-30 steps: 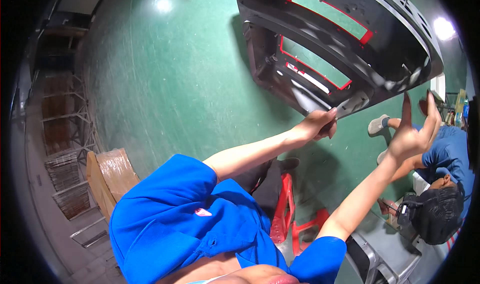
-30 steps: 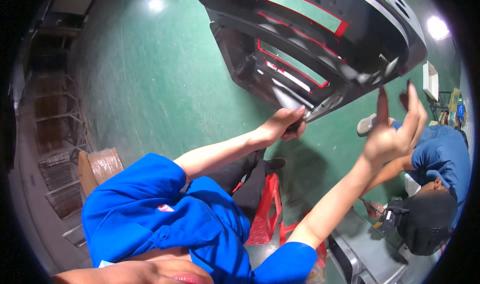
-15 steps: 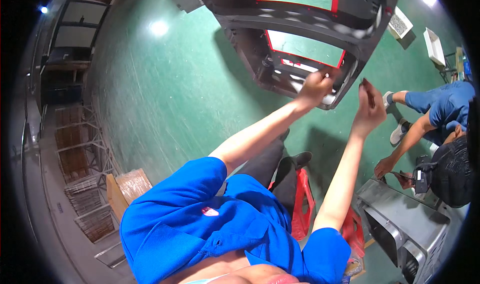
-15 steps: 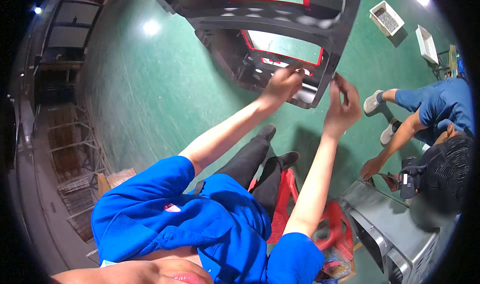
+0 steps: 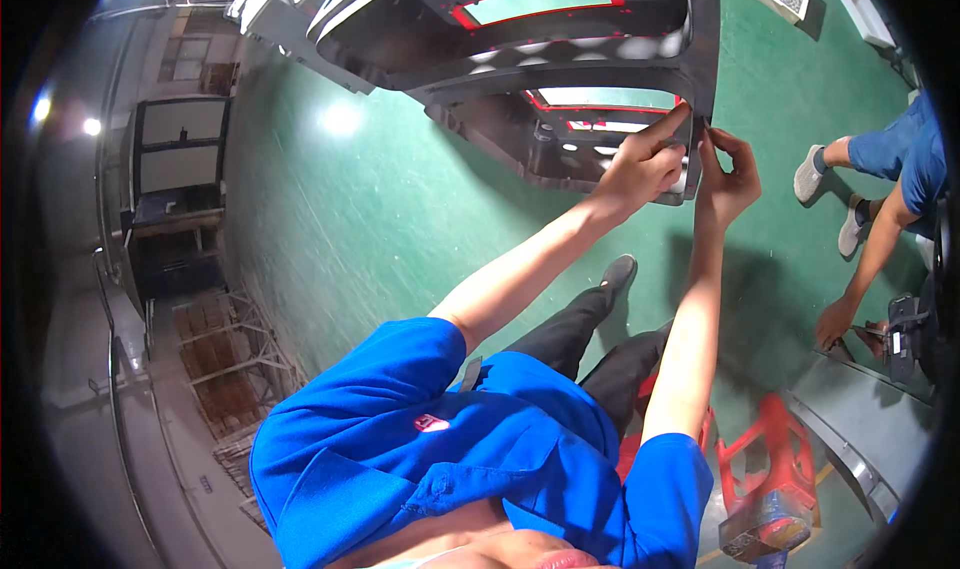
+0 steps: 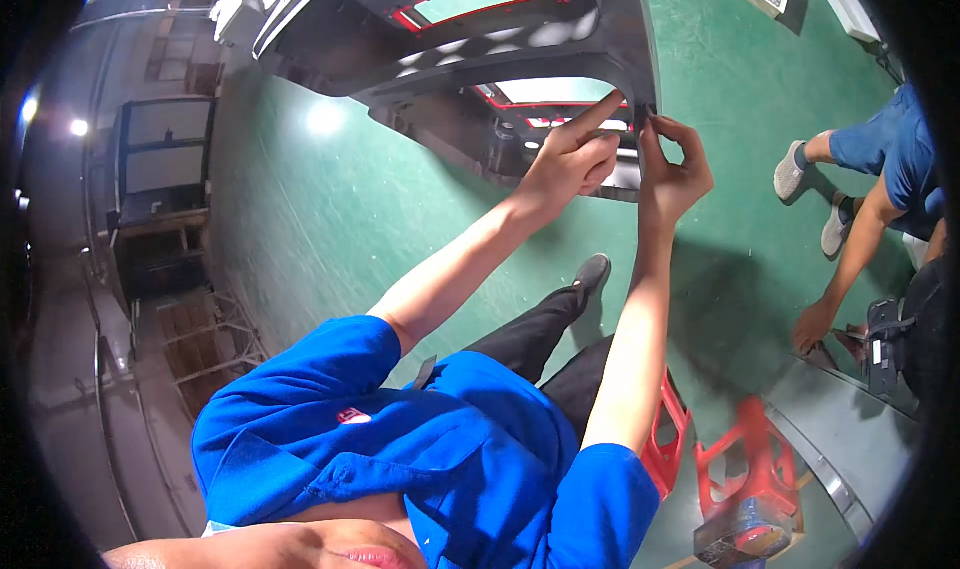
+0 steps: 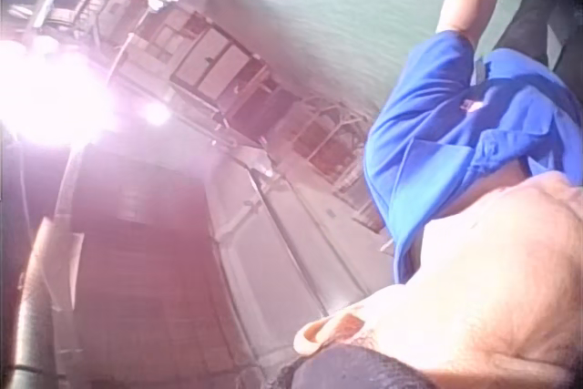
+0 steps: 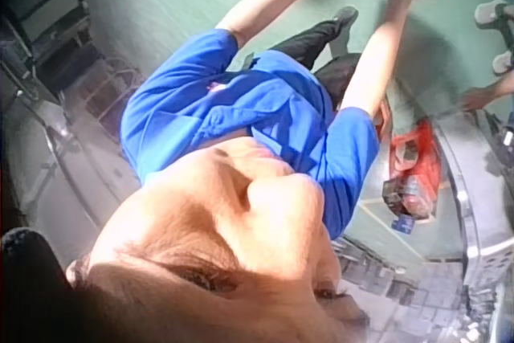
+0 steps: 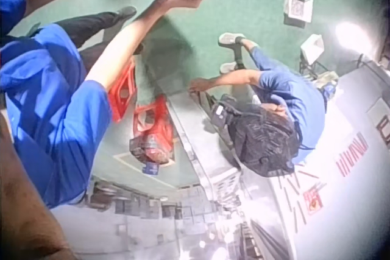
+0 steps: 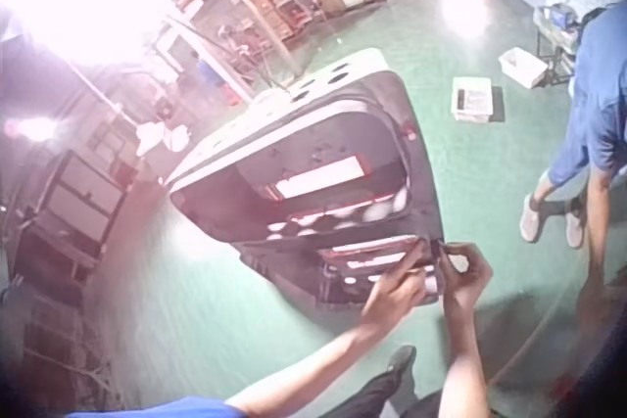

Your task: Installing metal fasteners and clips into a grey metal housing.

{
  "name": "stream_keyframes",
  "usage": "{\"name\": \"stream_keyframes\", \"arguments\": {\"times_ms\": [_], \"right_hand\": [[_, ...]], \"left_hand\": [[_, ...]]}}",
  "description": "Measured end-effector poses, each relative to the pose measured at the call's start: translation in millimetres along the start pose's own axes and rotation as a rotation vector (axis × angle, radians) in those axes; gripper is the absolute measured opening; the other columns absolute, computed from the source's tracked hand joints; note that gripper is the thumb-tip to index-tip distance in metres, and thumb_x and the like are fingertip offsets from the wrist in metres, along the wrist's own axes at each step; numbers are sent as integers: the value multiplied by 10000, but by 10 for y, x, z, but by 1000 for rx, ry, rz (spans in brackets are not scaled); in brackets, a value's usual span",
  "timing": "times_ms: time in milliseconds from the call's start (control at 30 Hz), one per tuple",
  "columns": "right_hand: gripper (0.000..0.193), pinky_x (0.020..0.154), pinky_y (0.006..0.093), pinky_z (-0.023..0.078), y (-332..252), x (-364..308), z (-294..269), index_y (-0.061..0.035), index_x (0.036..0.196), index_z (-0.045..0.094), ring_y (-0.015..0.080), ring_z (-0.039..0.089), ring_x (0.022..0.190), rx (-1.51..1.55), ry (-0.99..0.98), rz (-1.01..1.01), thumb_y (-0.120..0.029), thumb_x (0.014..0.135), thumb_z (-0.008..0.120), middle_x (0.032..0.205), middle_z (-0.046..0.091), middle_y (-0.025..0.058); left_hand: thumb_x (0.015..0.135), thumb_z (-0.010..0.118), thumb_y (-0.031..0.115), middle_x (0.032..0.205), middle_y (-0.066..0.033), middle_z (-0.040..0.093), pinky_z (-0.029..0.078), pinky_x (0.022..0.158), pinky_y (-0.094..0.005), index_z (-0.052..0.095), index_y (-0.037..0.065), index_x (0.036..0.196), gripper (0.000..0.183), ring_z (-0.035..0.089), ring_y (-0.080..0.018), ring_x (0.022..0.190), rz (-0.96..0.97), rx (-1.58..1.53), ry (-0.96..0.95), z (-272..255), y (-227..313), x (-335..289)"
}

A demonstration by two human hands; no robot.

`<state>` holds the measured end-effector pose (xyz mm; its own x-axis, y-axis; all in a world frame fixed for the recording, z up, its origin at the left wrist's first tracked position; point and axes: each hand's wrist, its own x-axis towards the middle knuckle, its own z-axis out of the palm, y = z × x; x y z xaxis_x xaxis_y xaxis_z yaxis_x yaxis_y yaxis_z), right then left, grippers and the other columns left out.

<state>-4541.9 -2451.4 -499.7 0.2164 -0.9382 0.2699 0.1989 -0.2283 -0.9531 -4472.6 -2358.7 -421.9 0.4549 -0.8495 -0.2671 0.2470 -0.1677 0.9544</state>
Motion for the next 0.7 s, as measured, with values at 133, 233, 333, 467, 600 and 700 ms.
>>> {"name": "stream_keyframes", "arguments": {"times_ms": [133, 233, 333, 467, 600, 700], "right_hand": [[113, 745, 260, 480, 145, -1, 32, 28, 832, 651, 120, 605, 781, -42, -61, -45, 19, 724, 683, 800, 659, 69], [103, 713, 263, 491, 268, 2, 151, 28, 826, 650, 130, 618, 761, -107, -54, -11, 16, 728, 682, 797, 655, 75], [91, 672, 266, 502, 387, 90, 246, 28, 826, 650, 142, 633, 733, -185, -55, 2, -6, 748, 680, 789, 650, 76], [165, 547, 307, 543, 612, 135, 166, 41, 890, 627, 185, 646, 683, -112, -115, 116, -108, 820, 614, 837, 628, 111], [293, 691, 340, 487, 692, 61, 144, -40, 942, 635, 254, 626, 797, -268, -151, 96, -155, 691, 732, 863, 636, 127], [329, 707, 395, 448, 728, -348, -490, -50, 976, 597, 331, 574, 802, -462, -294, 189, -242, 728, 695, 824, 593, 146]], "left_hand": [[905, 415, 80, 564, 54, 334, 225, 414, -212, 234, 101, 1434, 560, 276, -42, 481, -37, 9, -4, -106, -32, 78], [905, 421, 81, 562, 55, 331, 224, 413, -214, 239, 107, 1434, 560, 274, -40, 476, -88, -28, -17, -246, -83, 203], [906, 429, 86, 576, 56, 336, 224, 420, -213, 326, 96, 1393, 498, 280, -36, 484, -102, -52, 9, -277, -117, 307], [855, 509, 109, 765, -34, 544, 409, 533, -309, 534, 62, 1157, 306, 513, -150, 660, 441, 851, -59, -463, -438, 409], [908, 478, 140, 661, 26, 360, 279, 466, -225, 521, 33, 1209, 323, 343, -77, 562, 100, 152, -125, -547, -559, 472], [951, 397, 112, 643, 32, 280, 212, 413, -190, 466, -21, 1259, 343, 283, -51, 552, -339, -609, 29, -671, -952, 607]]}}
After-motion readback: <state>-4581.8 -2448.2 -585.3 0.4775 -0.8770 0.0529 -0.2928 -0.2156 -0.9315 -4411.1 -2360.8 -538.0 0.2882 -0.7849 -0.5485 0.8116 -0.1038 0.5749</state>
